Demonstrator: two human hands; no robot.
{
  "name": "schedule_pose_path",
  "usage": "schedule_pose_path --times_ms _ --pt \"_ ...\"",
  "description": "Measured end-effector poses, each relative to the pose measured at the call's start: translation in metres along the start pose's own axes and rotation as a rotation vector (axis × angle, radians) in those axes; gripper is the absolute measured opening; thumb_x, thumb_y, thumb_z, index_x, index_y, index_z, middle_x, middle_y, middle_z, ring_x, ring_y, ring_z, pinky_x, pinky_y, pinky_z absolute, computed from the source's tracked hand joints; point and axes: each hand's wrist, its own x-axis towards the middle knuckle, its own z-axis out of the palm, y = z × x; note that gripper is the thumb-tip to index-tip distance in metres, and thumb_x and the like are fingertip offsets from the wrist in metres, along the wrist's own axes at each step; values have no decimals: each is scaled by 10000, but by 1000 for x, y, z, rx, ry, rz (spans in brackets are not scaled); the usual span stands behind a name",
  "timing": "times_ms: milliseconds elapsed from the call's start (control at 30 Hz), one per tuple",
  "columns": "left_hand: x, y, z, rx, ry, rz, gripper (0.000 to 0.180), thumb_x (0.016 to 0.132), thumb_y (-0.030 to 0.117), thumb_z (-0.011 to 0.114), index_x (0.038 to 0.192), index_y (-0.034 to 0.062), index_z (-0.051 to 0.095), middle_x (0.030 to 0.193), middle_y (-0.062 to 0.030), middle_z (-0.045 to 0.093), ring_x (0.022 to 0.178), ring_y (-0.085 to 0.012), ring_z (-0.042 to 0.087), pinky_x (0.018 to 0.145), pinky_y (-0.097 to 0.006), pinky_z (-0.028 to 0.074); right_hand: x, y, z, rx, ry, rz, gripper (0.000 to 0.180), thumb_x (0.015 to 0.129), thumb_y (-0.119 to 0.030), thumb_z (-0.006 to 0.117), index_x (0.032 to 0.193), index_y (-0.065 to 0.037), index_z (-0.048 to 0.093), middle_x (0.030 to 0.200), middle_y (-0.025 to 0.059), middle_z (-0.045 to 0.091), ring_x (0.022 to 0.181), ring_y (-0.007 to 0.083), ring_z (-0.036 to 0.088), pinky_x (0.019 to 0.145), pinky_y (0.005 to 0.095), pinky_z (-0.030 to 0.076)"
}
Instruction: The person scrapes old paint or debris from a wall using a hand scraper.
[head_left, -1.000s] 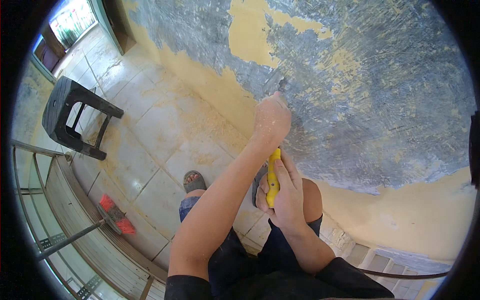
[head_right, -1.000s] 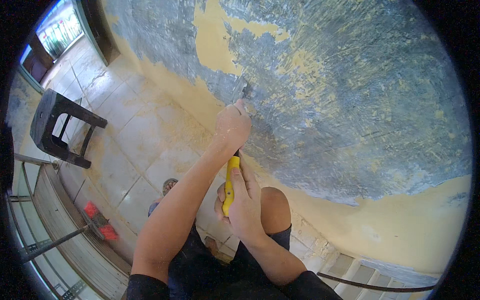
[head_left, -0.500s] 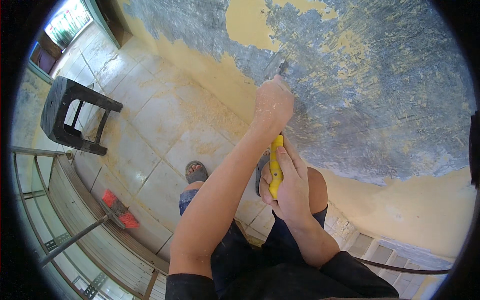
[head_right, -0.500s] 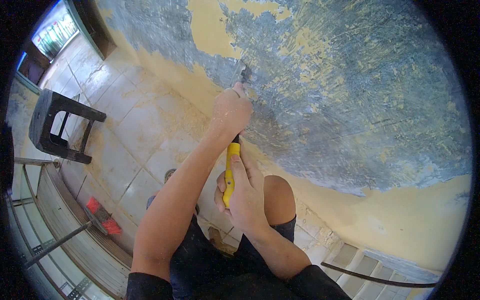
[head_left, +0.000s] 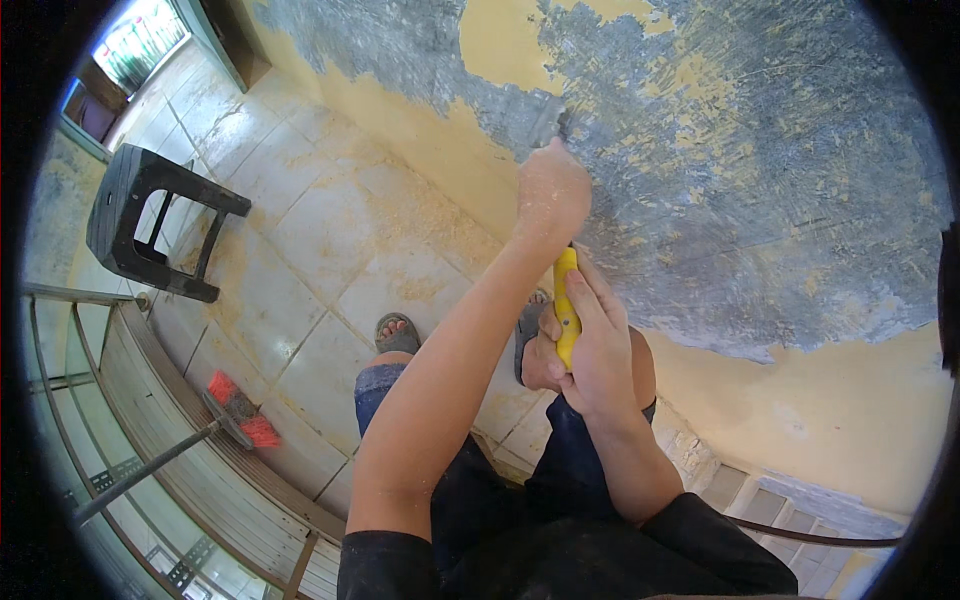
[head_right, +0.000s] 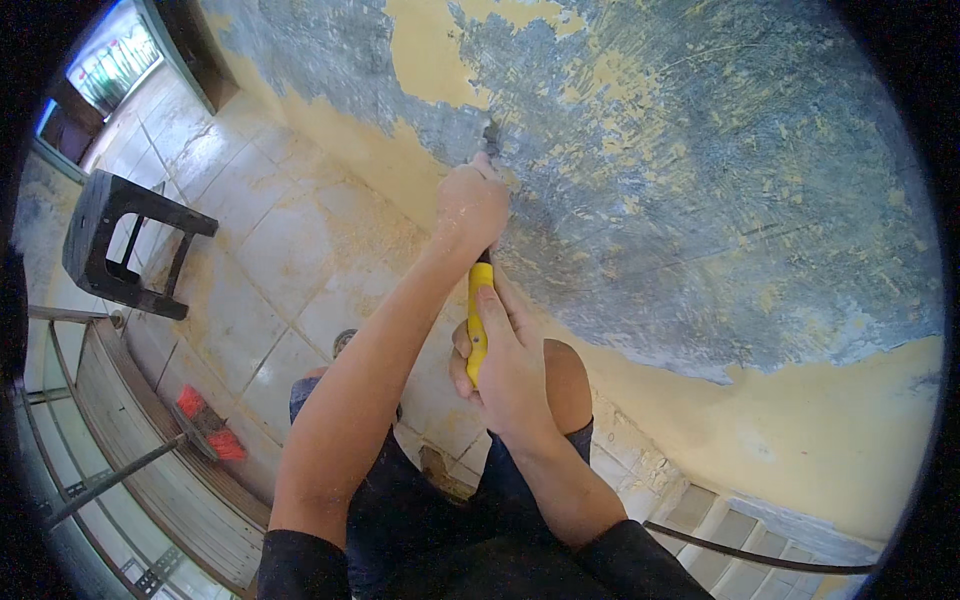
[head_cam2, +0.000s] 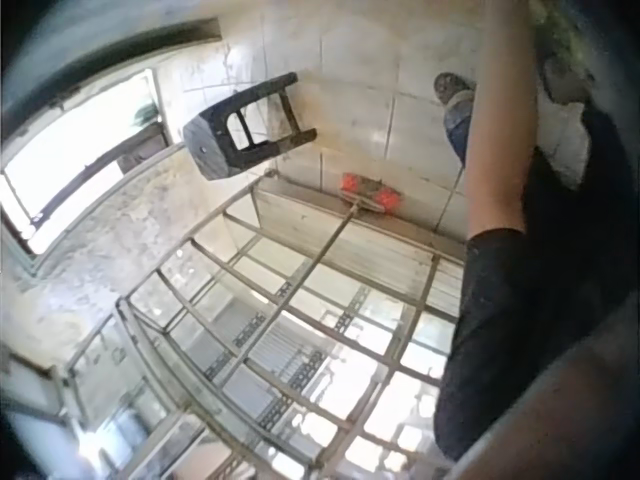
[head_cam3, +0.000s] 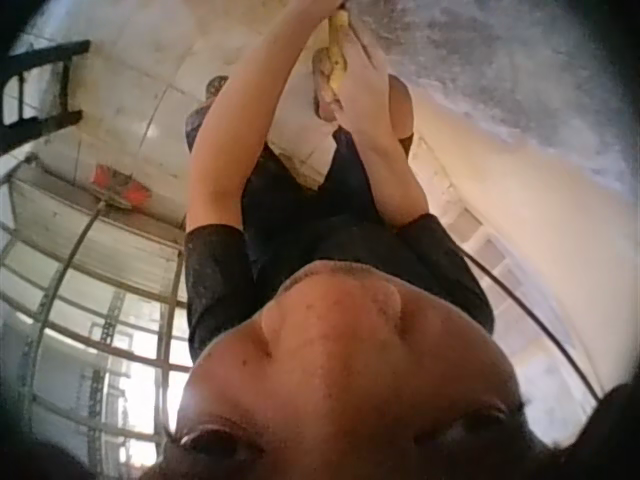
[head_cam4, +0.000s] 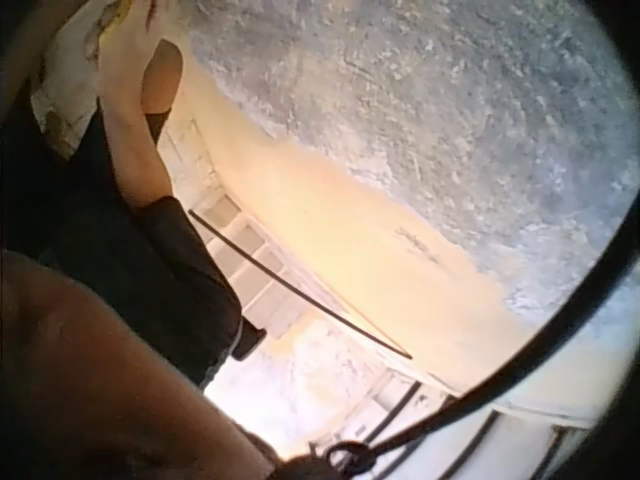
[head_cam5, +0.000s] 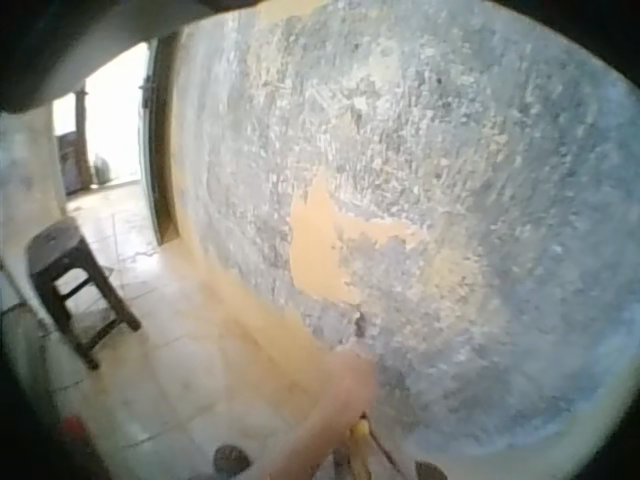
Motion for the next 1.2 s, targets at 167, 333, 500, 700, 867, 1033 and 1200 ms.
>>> schedule_pose_path --times_ms 167,333,500,700,867,1033,1200 --pt "-7 6 -2 -99 -107 -130 515 1005 265 311 853 -103 637 660 -252 638 686 -392 671 699 -439 544 -7 5 -1 67 -18 -40 495 1031 -268 419 1491 -126 305 612 36 474 345 119 404 306 235 312" --pt "-7 9 -8 -73 -109 -98 510 1000 250 318 834 -100 650 661 -257 639 708 -386 678 713 -436 546 -3 4 -4 68 -24 -17 496 1031 -260 420 1493 -121 301 608 37 476 355 119 411 307 236 316" --pt "-7 13 -9 -64 -83 -136 484 983 250 348 836 -83 666 745 -263 661 819 -396 674 772 -441 533 -3 3 -3 73 -36 -8 496 1030 -251 421 1491 -113 305 608 37 474 361 119 413 311 236 322" --pt "3 8 -20 256 -172 74 313 945 156 457 908 -63 678 873 -258 674 869 -376 676 763 -432 544 7 -7 2 93 -45 0 491 1027 -242 418 1492 -125 313 623 42 477 356 117 404 314 234 316" --pt "23 3 -21 71 -144 -180 235 915 125 510 907 -21 694 943 -219 682 908 -309 688 769 -390 551 26 -12 0 -57 -92 -40 483 1026 -266 428 1484 -141 338 631 39 469 354 110 396 317 226 305" --pt "2 0 -6 330 -125 134 240 918 113 486 929 -45 666 923 -237 675 895 -352 679 781 -415 546 5 4 -3 22 -14 -15 478 1031 -272 419 1485 -149 336 630 43 477 351 110 402 315 225 305" --pt "-6 3 3 -73 -149 -107 502 1003 261 310 850 -92 632 597 -209 629 603 -349 670 671 -409 553 -9 8 -4 69 -13 -37 470 1034 -275 411 1482 -153 339 622 40 473 350 111 404 314 223 316"
